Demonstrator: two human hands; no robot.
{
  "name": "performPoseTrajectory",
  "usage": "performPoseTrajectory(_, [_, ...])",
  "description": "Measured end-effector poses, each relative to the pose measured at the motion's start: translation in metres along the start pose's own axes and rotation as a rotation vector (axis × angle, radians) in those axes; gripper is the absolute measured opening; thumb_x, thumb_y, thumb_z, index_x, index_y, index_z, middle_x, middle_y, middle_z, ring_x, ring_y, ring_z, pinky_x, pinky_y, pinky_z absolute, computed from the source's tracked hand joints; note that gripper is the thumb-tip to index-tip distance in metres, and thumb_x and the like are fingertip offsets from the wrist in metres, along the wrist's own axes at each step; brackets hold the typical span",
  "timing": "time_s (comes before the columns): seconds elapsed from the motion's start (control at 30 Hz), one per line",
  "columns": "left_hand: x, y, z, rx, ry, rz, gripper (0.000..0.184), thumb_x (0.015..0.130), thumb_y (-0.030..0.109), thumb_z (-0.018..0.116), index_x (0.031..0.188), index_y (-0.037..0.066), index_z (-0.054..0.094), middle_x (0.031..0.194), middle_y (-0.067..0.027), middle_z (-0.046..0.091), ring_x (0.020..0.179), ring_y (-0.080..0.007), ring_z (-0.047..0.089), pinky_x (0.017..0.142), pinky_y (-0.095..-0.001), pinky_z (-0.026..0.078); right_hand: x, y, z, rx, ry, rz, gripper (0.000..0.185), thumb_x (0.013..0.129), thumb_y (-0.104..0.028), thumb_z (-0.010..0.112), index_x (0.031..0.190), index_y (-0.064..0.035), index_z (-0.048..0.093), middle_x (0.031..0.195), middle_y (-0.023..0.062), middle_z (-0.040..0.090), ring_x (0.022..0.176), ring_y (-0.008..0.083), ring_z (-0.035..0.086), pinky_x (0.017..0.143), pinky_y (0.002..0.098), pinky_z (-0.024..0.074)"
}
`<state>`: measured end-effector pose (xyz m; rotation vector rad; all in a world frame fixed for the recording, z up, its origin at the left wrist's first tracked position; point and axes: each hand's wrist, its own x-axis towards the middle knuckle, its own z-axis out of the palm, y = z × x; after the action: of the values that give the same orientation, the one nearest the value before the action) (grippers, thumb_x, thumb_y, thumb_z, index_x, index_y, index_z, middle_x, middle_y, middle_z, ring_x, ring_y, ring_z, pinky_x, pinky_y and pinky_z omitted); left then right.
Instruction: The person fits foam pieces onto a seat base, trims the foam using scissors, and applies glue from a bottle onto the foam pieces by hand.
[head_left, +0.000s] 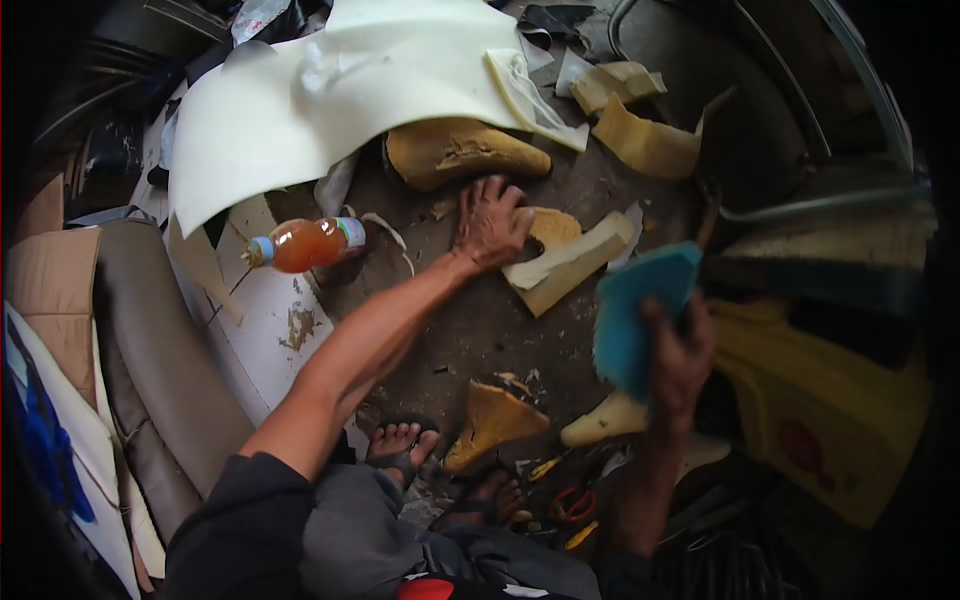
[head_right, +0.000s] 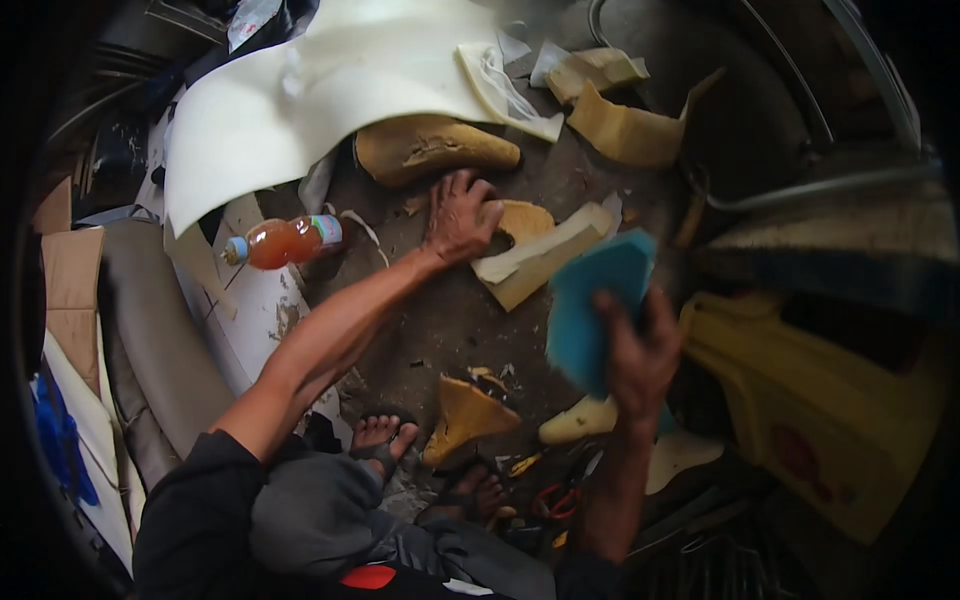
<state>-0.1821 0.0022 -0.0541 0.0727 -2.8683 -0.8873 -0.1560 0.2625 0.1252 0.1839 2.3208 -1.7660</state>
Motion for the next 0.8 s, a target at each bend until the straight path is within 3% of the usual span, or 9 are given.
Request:
performPoseTrajectory(0.2, [-0.044, 0.040, -0.061, -0.115, 0.237, 0.142, 0.018, 0.094, 0.013, 0.061, 0.106, 0.001, 0.064, 0.111, -0.0195, 0.062, 0.102, -0.0383, 0.058, 0.097, -0.0439, 0.043, -0.134, 0.061, -0.029, -0.039, 0.204, 0.347, 0.037, 0.095, -0.024, 0.072, 0.123, 0.0004, 0.064, 0.101, 0.0054, 0.067, 0.091, 0.0137, 0.059, 0.082, 0.0315, 0.0488])
performPoseTrajectory(0.27, [-0.072, 0.053, -0.079, -0.274, -0.154, 0.013, 0.026, 0.096, 0.019, 0.062, 0.115, 0.002, 0.062, 0.110, -0.0173, 0.063, 0.097, -0.0332, 0.062, 0.092, -0.0429, 0.047, -0.145, 0.069, -0.031, -0.018, 0.189, 0.332, 0.036, 0.096, -0.023, 0.071, 0.123, -0.0007, 0.065, 0.099, 0.0061, 0.067, 0.090, 0.0143, 0.059, 0.081, 0.0317, 0.0489])
performPoseTrajectory(0.33, [-0.088, 0.067, -0.091, -0.455, -0.330, -0.121, 0.030, 0.097, 0.023, 0.063, 0.119, 0.003, 0.062, 0.110, -0.0157, 0.064, 0.097, -0.0294, 0.064, 0.089, -0.0408, 0.049, -0.143, 0.067, -0.030, -0.002, 0.181, 0.318, 0.035, 0.096, -0.023, 0.071, 0.124, -0.0018, 0.065, 0.098, 0.0067, 0.067, 0.090, 0.0150, 0.060, 0.081, 0.0320, 0.0490])
performPoseTrajectory(0.37, [-0.092, 0.073, -0.095, -0.639, -0.515, -0.249, 0.035, 0.097, 0.027, 0.065, 0.123, 0.004, 0.062, 0.109, -0.0141, 0.064, 0.096, -0.0255, 0.065, 0.087, -0.0388, 0.050, -0.134, 0.059, -0.028, -0.196, 0.069, 0.177, 0.034, 0.095, -0.021, 0.071, 0.125, -0.0038, 0.066, 0.098, 0.0081, 0.067, 0.089, 0.0172, 0.061, 0.080, 0.0322, 0.0493])
performPoseTrajectory(0.47, [-0.101, 0.085, -0.105, -0.917, -0.632, -0.164, 0.044, 0.096, 0.035, 0.067, 0.129, 0.005, 0.062, 0.111, -0.0121, 0.066, 0.102, -0.0199, 0.065, 0.087, -0.0355, 0.052, -0.106, 0.042, -0.010, -0.535, -0.087, -0.099, 0.034, 0.089, -0.013, 0.074, 0.122, -0.0112, 0.069, 0.097, 0.0109, 0.068, 0.089, 0.0265, 0.065, 0.077, 0.0354, 0.0518])
performPoseTrajectory(0.53, [-0.099, 0.089, -0.117, -0.908, -0.639, -0.045, 0.037, 0.095, 0.026, 0.070, 0.126, 0.005, 0.066, 0.116, -0.0118, 0.066, 0.104, -0.0203, 0.065, 0.089, -0.0355, 0.052, -0.093, 0.022, 0.008, -0.794, -0.245, -0.368, 0.034, 0.084, -0.011, 0.075, 0.117, -0.0157, 0.072, 0.093, 0.0101, 0.067, 0.087, 0.0306, 0.065, 0.075, 0.0397, 0.0527])
performPoseTrajectory(0.6, [-0.096, 0.080, -0.114, -0.794, -0.612, 0.297, 0.027, 0.092, 0.013, 0.072, 0.118, 0.004, 0.070, 0.113, -0.0108, 0.068, 0.104, -0.0217, 0.066, 0.090, -0.0365, 0.053, -0.083, 0.009, 0.023, -0.806, -0.282, -0.391, 0.033, 0.083, -0.011, 0.075, 0.116, -0.0172, 0.072, 0.092, 0.0098, 0.066, 0.087, 0.0305, 0.064, 0.074, 0.0408, 0.0528])
performPoseTrajectory(0.63, [-0.099, 0.071, -0.111, -0.849, -0.615, 0.103, 0.023, 0.087, 0.001, 0.074, 0.110, 0.003, 0.074, 0.109, -0.0094, 0.070, 0.103, -0.0214, 0.067, 0.090, -0.0354, 0.054, -0.081, 0.005, 0.027, -0.816, -0.319, -0.408, 0.033, 0.082, -0.011, 0.075, 0.115, -0.0187, 0.073, 0.091, 0.0096, 0.065, 0.086, 0.0303, 0.064, 0.073, 0.0418, 0.0528])
performPoseTrajectory(0.8, [-0.132, 0.025, -0.100, -1.018, -0.468, -0.037, 0.028, 0.084, -0.003, 0.074, 0.110, 0.006, 0.076, 0.107, -0.0103, 0.072, 0.101, -0.0200, 0.070, 0.087, -0.0314, 0.056, -0.082, 0.030, 0.027, -0.855, -0.320, -0.447, 0.035, 0.082, -0.010, 0.075, 0.115, -0.0190, 0.073, 0.098, 0.0088, 0.068, 0.089, 0.0312, 0.064, 0.075, 0.0425, 0.0524])
